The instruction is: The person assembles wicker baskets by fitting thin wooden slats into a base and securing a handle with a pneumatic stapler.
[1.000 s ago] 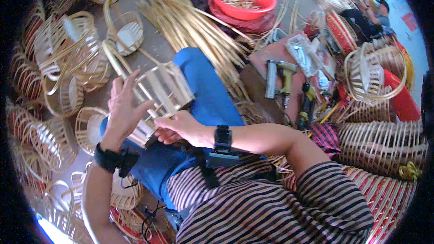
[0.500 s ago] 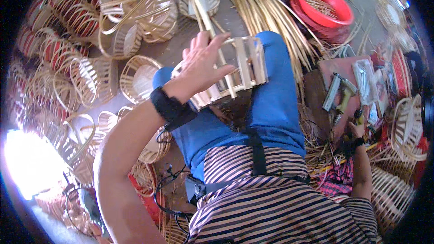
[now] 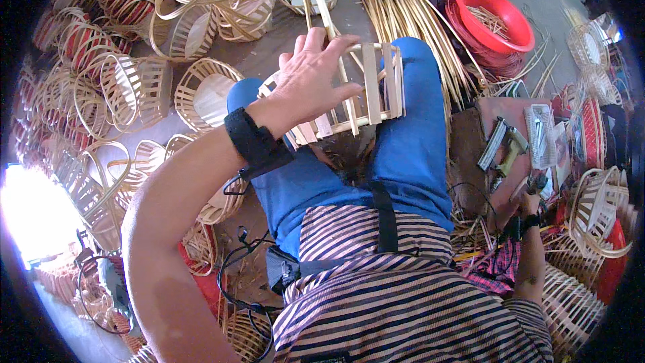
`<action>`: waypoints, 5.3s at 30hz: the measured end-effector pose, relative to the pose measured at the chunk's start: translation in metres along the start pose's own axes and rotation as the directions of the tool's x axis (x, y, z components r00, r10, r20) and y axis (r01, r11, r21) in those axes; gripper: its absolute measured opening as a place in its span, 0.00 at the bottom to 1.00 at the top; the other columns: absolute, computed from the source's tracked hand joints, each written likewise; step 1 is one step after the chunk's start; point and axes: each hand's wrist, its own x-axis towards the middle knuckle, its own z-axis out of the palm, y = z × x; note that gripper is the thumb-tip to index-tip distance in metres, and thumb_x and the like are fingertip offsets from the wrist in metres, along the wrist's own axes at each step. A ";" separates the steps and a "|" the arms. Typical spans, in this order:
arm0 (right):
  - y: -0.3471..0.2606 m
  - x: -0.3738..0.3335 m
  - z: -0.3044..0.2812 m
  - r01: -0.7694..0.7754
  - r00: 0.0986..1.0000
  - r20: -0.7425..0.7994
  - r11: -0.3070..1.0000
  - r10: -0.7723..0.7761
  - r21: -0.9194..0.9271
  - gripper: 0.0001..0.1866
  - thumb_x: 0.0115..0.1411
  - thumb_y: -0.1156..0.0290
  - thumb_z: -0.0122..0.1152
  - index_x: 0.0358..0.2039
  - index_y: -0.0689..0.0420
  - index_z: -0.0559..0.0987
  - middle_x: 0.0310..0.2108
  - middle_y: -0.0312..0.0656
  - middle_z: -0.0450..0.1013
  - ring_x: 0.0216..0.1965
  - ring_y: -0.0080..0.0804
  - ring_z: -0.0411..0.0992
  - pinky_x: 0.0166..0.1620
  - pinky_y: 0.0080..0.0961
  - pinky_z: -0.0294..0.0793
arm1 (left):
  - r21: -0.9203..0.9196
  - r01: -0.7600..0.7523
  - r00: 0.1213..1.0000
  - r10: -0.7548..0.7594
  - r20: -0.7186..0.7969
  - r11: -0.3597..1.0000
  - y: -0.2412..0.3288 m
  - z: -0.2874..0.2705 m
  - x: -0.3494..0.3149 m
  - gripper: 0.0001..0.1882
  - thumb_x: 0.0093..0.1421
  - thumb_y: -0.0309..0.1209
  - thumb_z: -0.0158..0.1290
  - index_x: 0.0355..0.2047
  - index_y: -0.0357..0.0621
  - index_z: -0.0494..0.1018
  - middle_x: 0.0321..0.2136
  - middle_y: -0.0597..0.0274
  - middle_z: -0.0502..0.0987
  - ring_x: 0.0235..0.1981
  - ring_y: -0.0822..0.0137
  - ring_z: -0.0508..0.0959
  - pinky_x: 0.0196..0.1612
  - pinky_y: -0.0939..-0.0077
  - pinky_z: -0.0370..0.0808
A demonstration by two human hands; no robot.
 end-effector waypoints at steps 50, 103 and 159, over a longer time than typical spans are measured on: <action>-0.287 -0.243 -0.122 0.459 0.331 0.180 0.325 -0.926 0.827 0.15 0.44 0.77 0.55 0.36 0.63 0.70 0.33 0.43 0.70 0.35 0.31 0.69 0.40 0.24 0.66 | -0.257 0.007 0.980 -0.058 -0.189 0.966 0.007 -0.004 -0.021 0.54 0.32 0.43 0.62 0.55 0.45 0.41 0.19 0.58 0.70 0.22 0.62 0.72 0.25 0.72 0.69; -0.022 0.009 0.076 -0.083 0.995 -0.060 0.983 0.073 -0.165 0.25 0.45 0.69 0.53 0.44 0.63 0.62 0.34 0.50 0.63 0.38 0.42 0.61 0.42 0.34 0.60 | 0.358 -0.066 0.960 0.157 -0.233 0.931 0.079 0.094 -0.005 0.23 0.46 0.30 0.45 0.44 0.33 0.59 0.29 0.61 0.63 0.30 0.69 0.68 0.22 0.79 0.70; -0.307 -0.105 0.205 0.013 0.842 0.523 0.976 -0.128 0.218 0.21 0.44 0.74 0.53 0.39 0.64 0.61 0.39 0.57 0.60 0.40 0.50 0.63 0.41 0.36 0.65 | -0.664 0.657 0.601 -0.779 0.178 0.355 -0.072 -0.049 -0.127 0.22 0.56 0.48 0.34 0.26 0.39 0.61 0.22 0.59 0.65 0.28 0.65 0.68 0.40 0.70 0.65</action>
